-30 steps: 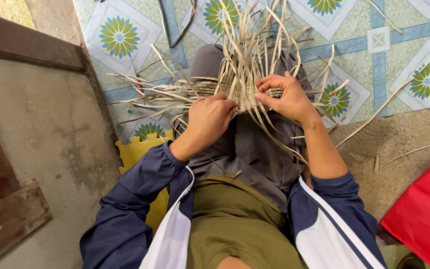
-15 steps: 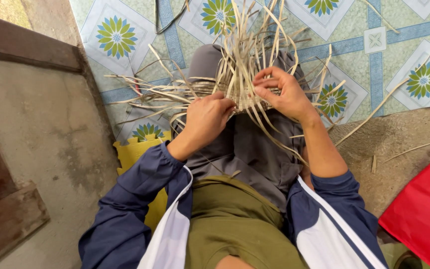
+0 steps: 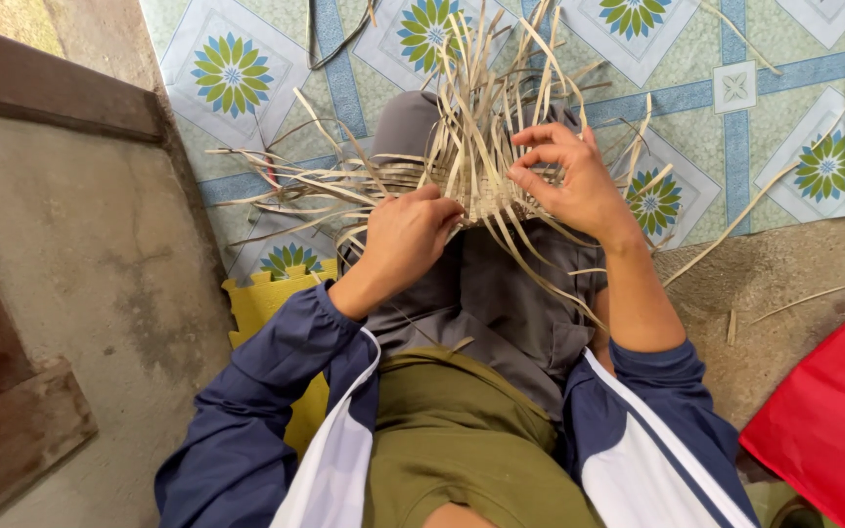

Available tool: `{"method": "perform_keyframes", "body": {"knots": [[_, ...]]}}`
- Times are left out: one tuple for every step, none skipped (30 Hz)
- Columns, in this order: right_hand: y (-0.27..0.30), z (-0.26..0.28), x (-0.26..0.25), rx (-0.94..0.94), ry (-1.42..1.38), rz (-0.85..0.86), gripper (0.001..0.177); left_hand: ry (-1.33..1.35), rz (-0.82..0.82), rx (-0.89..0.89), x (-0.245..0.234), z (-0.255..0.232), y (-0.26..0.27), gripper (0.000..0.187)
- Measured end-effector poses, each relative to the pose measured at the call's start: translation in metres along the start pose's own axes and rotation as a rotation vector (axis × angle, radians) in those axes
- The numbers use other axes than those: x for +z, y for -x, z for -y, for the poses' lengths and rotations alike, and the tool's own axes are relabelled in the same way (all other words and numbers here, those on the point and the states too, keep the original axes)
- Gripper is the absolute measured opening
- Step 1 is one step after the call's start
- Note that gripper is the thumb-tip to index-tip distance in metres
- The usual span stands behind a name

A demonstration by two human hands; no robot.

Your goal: Weaving natural fiber strips into a circular base

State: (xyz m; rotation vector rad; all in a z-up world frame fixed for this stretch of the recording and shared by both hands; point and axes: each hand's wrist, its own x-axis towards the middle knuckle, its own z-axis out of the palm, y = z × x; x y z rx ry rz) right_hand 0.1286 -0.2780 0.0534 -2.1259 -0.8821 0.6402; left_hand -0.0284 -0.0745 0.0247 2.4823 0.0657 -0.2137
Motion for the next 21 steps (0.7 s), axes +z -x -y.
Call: {"method": "perform_keyframes", "body": {"knots": [[0.002,0.001,-0.001,-0.002,0.009,0.007,0.010,0.006,0.002,0.004,0.001,0.001,0.000,0.020],[0.005,0.001,-0.002,-0.003,0.018,0.014,0.011,0.012,0.006,0.009,0.001,0.002,0.000,0.020],[0.008,0.007,-0.004,-0.003,0.019,0.017,0.011,0.014,0.006,0.008,0.001,0.002,0.001,0.020],[0.010,0.012,-0.005,-0.002,0.006,0.010,0.008,0.020,0.006,0.009,0.000,0.002,0.001,0.020],[0.013,0.017,-0.007,-0.001,-0.006,0.004,0.009,0.025,0.007,0.010,0.000,0.001,0.001,0.020],[0.016,0.016,-0.007,-0.002,-0.006,0.004,0.009,0.025,0.005,0.010,0.000,0.001,0.000,0.020],[0.019,0.015,-0.007,-0.052,-0.002,-0.020,0.009,0.020,0.000,0.013,0.000,0.001,0.000,0.020],[0.022,0.013,-0.006,-0.101,0.001,-0.041,0.010,0.016,-0.003,0.014,0.000,0.001,0.001,0.020],[0.027,0.002,0.001,-0.101,0.001,-0.039,0.010,0.017,-0.004,0.012,0.000,0.001,0.002,0.020],[0.031,-0.009,0.008,-0.209,0.025,-0.119,0.013,0.013,-0.009,0.016,0.001,0.002,0.001,0.020],[0.035,-0.021,0.014,-0.317,0.049,-0.199,0.016,0.009,-0.014,0.020,0.001,0.002,0.001,0.019],[0.039,-0.011,0.016,-0.315,0.050,-0.200,0.016,0.010,-0.014,0.022,0.000,0.002,0.001,0.019],[0.043,-0.002,0.017,-0.305,0.126,-0.226,0.015,0.015,-0.011,0.027,0.000,0.002,0.000,0.020],[0.048,0.008,0.020,-0.291,0.200,-0.251,0.015,0.020,-0.004,0.031,0.000,0.002,0.001,0.020],[0.049,0.006,0.022,-0.286,0.200,-0.252,0.015,0.022,0.000,0.033,0.000,0.001,0.002,0.020],[0.049,0.003,0.023,-0.289,0.227,-0.261,0.015,0.021,-0.009,0.033,0.000,0.001,0.001,0.019],[0.049,0.001,0.025,-0.292,0.253,-0.270,0.016,0.021,-0.017,0.033,-0.001,0.000,0.001,0.019],[0.049,0.000,0.025,-0.294,0.255,-0.271,0.016,0.020,-0.020,0.033,0.000,0.000,0.001,0.019],[0.049,0.001,0.025,-0.298,0.267,-0.274,0.016,0.016,-0.019,0.032,0.000,0.000,0.001,0.019],[0.049,0.001,0.026,-0.304,0.278,-0.274,0.015,0.013,-0.019,0.026,0.000,0.000,0.002,0.019],[0.048,0.007,0.027,-0.309,0.278,-0.271,0.015,0.013,-0.023,0.022,0.000,0.002,0.002,0.019]]}}
